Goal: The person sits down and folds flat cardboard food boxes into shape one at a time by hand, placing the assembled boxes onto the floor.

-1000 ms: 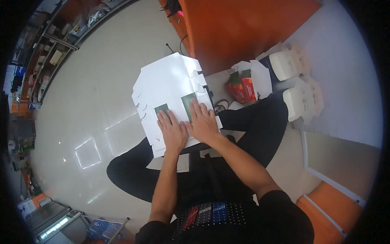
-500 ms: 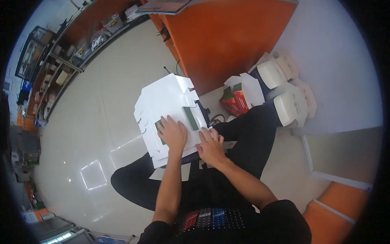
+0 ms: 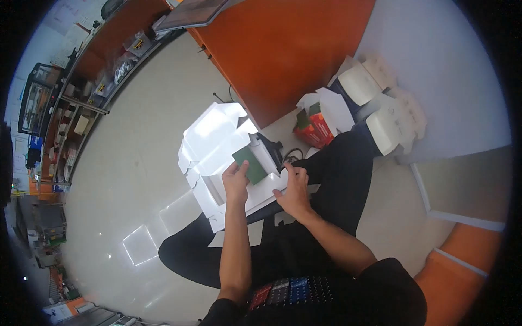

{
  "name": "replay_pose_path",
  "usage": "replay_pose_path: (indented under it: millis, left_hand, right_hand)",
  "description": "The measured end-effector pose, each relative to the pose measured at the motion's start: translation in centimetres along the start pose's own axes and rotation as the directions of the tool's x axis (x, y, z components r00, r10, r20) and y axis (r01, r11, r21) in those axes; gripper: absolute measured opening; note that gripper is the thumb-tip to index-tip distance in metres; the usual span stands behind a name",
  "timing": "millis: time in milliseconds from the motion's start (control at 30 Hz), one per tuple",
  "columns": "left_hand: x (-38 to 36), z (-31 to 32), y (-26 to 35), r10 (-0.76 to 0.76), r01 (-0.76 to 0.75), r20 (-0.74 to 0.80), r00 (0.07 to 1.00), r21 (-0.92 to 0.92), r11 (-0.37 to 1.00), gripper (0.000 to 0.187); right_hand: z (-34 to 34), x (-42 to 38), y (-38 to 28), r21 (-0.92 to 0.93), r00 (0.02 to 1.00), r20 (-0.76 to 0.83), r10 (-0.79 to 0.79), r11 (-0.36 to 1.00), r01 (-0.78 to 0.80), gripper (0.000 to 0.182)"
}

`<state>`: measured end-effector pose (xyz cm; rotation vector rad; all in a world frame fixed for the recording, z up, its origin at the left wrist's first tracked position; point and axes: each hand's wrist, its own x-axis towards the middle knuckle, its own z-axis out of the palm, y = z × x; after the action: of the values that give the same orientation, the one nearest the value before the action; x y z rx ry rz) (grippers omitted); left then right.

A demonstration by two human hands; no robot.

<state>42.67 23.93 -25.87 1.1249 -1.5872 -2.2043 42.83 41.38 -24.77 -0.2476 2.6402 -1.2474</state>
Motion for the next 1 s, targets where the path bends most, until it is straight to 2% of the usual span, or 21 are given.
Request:
replay_pose_path:
  millis: [33, 67, 167, 267, 300, 333, 400, 433, 533, 633, 833, 1000]
  left_hand:
    - [-0.7, 0.0, 0.7, -0.062, 0.063, 0.012, 0.998, -0.137, 0.989, 0.025]
    - [-1.0, -0.2, 1.0, -0.073, 0.073, 0.006, 0.997, -0.178, 0.981, 0.025]
    - [-2.2, -0.5, 2.0, -0.089, 0.089, 0.013, 0.996, -0.296, 0.951, 0.025]
    - [-3.8, -0.4, 3.4, -0.069, 0.081, 0.045, 0.997, -0.383, 0.92, 0.023]
    - [-4.4, -0.5, 3.7, -0.064, 0.078, 0.049, 0.997, -0.4, 0.913, 0.022]
    - [-4.8, -0.7, 4.0, -0.056, 0.074, 0.054, 0.997, -0.415, 0.907, 0.022]
    - [-5.6, -1.2, 4.9, -0.021, 0.057, 0.082, 0.996, -0.464, 0.884, 0.022]
    - [-6.2, -1.4, 5.4, -0.003, 0.048, 0.092, 0.996, -0.489, 0.871, 0.023]
    - [-8.1, -1.5, 6.8, 0.015, 0.052, 0.13, 0.991, -0.497, 0.866, 0.022]
    - [-9.8, -1.3, 7.5, 0.023, 0.069, 0.149, 0.989, -0.587, 0.806, 0.023]
    - [-12.5, 0.4, 8.4, 0.123, -0.073, 0.05, 0.991, -0.562, 0.824, 0.029]
    - [-14.2, 0.7, 8.4, 0.149, -0.139, -0.025, 0.989, -0.531, 0.836, 0.03]
  right_hand:
    - [-0.2, -0.2, 0.1, -0.022, 0.999, -0.031, -0.038, 0.999, 0.037, 0.079]
    - [-0.4, -0.4, 0.3, -0.046, 0.995, -0.062, -0.076, 0.996, 0.073, 0.078]
    - [-1.1, -1.1, -0.1, 0.332, 0.997, -0.028, 0.079, 0.941, -0.065, 0.066]
    - [-1.1, -1.7, -0.7, 0.552, 1.0, -0.007, -0.024, 0.834, 0.024, 0.046]
    - [-2.4, -1.6, -2.1, 0.429, 0.987, -0.022, -0.157, 0.891, 0.151, 0.037]
    - [-3.0, -1.2, -2.7, 0.375, 0.941, -0.034, -0.336, 0.869, 0.324, 0.037]
    - [-3.6, -0.2, -3.6, 0.271, 0.752, -0.024, -0.658, 0.72, 0.639, 0.039]
    - [-4.2, 0.0, -3.8, 0.225, 0.662, 0.054, -0.748, 0.655, 0.721, 0.046]
    - [-5.1, 0.2, -5.7, 0.169, 0.574, 0.185, -0.798, 0.601, 0.781, 0.054]
    - [-5.6, 0.0, -6.6, 0.074, 0.564, 0.214, -0.798, 0.589, 0.805, 0.057]
    - [-5.4, -0.3, -7.1, 0.041, 0.536, 0.106, -0.838, 0.542, 0.839, 0.053]
    - [-5.3, -1.5, -7.7, 0.052, 0.545, 0.004, -0.839, 0.544, 0.837, 0.049]
